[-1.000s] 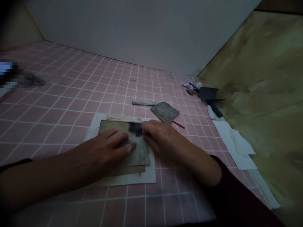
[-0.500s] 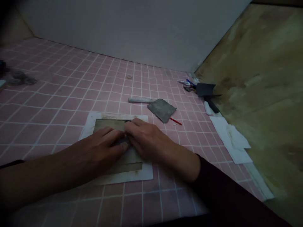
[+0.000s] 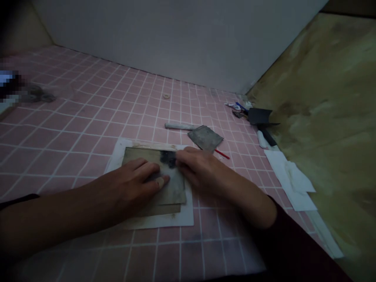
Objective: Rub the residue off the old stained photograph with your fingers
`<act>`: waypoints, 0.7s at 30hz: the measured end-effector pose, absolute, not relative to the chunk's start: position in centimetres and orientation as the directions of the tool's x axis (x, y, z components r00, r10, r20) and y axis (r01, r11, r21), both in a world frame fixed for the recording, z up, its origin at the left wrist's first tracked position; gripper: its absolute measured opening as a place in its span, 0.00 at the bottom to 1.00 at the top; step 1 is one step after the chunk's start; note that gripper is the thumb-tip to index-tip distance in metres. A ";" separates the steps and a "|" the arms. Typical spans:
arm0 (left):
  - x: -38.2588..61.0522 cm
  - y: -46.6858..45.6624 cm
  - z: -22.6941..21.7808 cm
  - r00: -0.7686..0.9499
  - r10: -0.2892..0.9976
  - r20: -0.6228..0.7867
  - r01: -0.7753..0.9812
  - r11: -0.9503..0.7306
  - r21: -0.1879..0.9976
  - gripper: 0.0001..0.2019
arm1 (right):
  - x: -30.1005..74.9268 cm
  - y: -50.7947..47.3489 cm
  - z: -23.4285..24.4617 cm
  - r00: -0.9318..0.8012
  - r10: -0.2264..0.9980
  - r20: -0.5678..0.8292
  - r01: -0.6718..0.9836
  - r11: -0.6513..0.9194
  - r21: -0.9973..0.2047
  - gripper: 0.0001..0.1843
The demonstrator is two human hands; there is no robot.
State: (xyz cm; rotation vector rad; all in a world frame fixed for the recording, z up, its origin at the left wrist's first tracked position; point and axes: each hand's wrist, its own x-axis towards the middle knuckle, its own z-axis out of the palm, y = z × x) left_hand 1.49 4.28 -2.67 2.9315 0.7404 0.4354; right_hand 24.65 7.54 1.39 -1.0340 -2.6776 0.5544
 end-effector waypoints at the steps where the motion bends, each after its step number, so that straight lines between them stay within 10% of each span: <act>1: 1.5 4.3 -2.7 0.844 0.475 0.249 0.449 -0.879 0.157 0.08 | 25.0 7.7 1.7 -0.705 0.708 0.037 0.615 0.636 -0.466 0.07; 8: 1.2 4.3 -2.7 0.848 0.471 0.244 0.438 -0.881 0.179 0.14 | 26.1 8.1 2.3 -0.599 0.788 -0.138 0.369 0.120 -0.922 0.05; 16: 1.3 4.2 -3.2 0.838 0.473 0.273 0.450 -0.881 0.146 0.11 | 25.7 8.2 0.9 -0.576 0.763 -0.295 0.203 -0.216 -0.955 0.08; 21: 1.1 4.2 -3.5 0.841 0.478 0.254 0.461 -0.878 0.127 0.11 | 25.2 8.3 0.5 -0.518 0.824 -0.232 0.299 -0.080 -0.951 0.07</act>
